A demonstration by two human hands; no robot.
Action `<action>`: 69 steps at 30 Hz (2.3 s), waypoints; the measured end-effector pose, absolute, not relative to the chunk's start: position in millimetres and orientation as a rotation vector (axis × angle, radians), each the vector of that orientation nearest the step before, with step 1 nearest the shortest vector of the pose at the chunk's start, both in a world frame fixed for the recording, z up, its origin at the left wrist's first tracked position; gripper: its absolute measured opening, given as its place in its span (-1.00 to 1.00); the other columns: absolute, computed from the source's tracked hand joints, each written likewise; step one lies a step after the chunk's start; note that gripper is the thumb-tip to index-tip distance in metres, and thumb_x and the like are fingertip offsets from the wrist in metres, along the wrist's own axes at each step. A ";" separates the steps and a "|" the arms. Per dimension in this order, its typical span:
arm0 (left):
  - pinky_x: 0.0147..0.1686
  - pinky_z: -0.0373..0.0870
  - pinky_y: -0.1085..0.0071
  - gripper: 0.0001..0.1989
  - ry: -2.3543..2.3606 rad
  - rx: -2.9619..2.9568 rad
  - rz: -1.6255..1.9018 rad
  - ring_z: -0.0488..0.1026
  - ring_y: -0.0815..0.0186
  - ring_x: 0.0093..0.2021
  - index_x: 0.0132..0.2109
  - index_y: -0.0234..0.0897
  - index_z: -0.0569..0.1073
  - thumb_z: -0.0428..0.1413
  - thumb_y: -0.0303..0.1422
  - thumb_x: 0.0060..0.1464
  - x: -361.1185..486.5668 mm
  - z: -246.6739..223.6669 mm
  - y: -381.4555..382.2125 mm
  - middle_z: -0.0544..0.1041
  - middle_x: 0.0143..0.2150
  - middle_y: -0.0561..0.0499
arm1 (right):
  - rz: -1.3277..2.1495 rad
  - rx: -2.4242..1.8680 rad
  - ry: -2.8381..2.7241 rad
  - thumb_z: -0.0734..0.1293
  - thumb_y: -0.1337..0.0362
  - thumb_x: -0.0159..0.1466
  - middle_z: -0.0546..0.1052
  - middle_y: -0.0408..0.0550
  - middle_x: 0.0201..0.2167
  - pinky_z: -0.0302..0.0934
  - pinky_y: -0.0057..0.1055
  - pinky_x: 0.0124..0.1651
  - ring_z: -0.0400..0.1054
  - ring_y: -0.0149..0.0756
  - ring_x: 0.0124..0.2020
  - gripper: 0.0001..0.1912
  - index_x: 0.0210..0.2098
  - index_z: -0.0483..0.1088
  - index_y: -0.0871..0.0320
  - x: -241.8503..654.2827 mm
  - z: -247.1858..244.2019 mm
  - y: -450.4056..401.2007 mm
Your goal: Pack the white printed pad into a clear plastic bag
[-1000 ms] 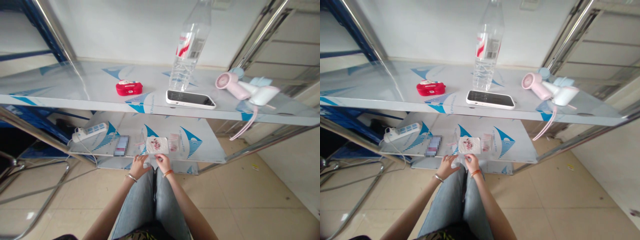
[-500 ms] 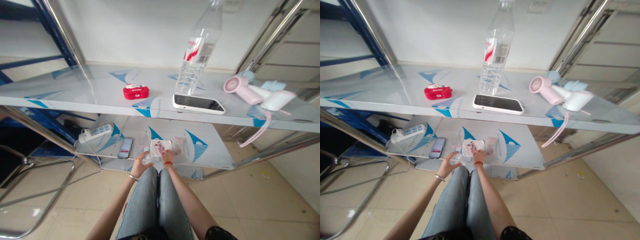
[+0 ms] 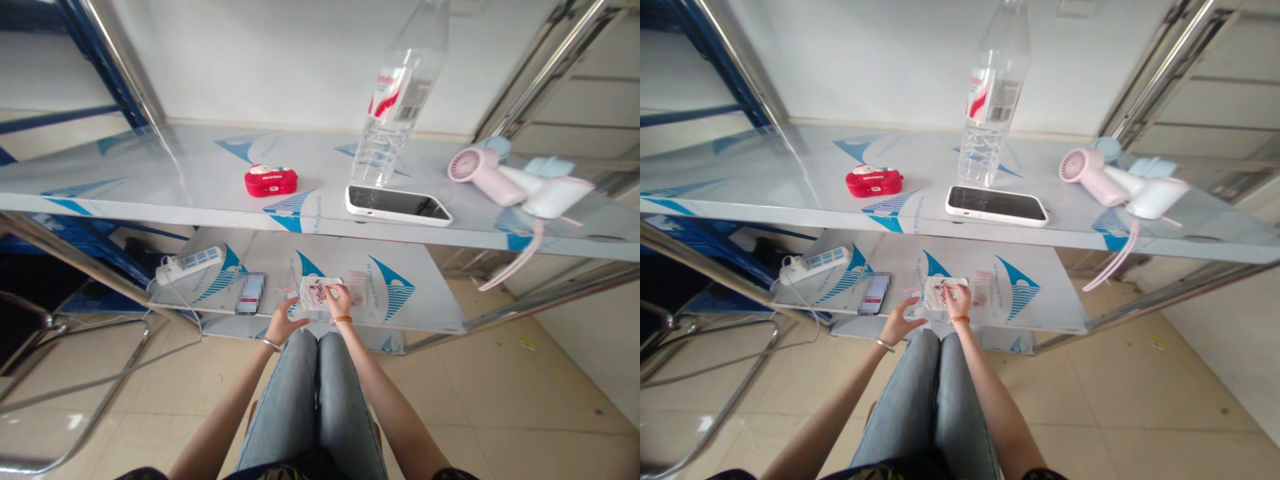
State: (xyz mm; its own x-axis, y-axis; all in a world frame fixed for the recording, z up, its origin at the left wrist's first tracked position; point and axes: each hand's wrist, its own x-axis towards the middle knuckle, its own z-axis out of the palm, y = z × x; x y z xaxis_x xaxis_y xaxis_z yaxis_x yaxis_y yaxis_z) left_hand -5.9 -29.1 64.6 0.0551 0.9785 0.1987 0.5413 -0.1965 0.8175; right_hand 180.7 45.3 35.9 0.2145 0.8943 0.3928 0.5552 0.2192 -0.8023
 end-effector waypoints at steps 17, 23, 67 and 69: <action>-0.03 0.37 0.25 -0.52 1.398 1.827 1.071 0.48 0.18 -0.09 -0.10 -0.31 0.43 0.32 -0.24 -0.19 17.1 73.1 5.0 0.53 -0.13 -0.10 | 0.275 -1.615 -1.508 0.30 0.21 0.22 0.50 0.04 -0.29 0.12 -0.29 -0.05 0.32 -0.20 -0.18 -0.80 -0.33 0.49 0.21 182.1 57.5 22.6; 0.01 0.35 0.23 -0.47 1.352 1.847 1.098 0.44 0.16 -0.02 -0.01 -0.26 0.40 0.31 -0.30 -0.17 13.7 70.9 5.9 0.51 -0.04 -0.10 | 0.433 -2.044 -1.648 0.34 0.20 0.20 0.47 0.06 -0.19 0.07 -0.30 -0.09 0.28 -0.13 -0.10 -0.79 -0.25 0.52 0.18 178.5 1.0 25.7; 0.11 0.28 0.15 -0.46 1.265 1.750 1.063 0.39 0.13 0.07 0.04 -0.27 0.42 0.28 -0.27 -0.14 -3.7 53.2 -4.7 0.47 0.04 -0.14 | 0.486 -1.821 -1.967 0.33 0.31 0.16 0.49 0.01 -0.30 0.13 -0.40 -0.04 0.30 -0.24 -0.15 -0.84 -0.29 0.53 0.18 180.3 -25.1 58.3; 0.11 0.28 0.15 -0.46 1.275 1.735 1.059 0.39 0.12 0.07 0.03 -0.27 0.43 0.29 -0.26 -0.15 -4.4 55.5 -4.2 0.48 0.03 -0.14 | 0.491 -1.837 -2.016 0.32 0.31 0.18 0.49 0.00 -0.30 0.13 -0.39 -0.03 0.29 -0.23 -0.15 -0.84 -0.28 0.53 0.15 178.8 -23.5 59.5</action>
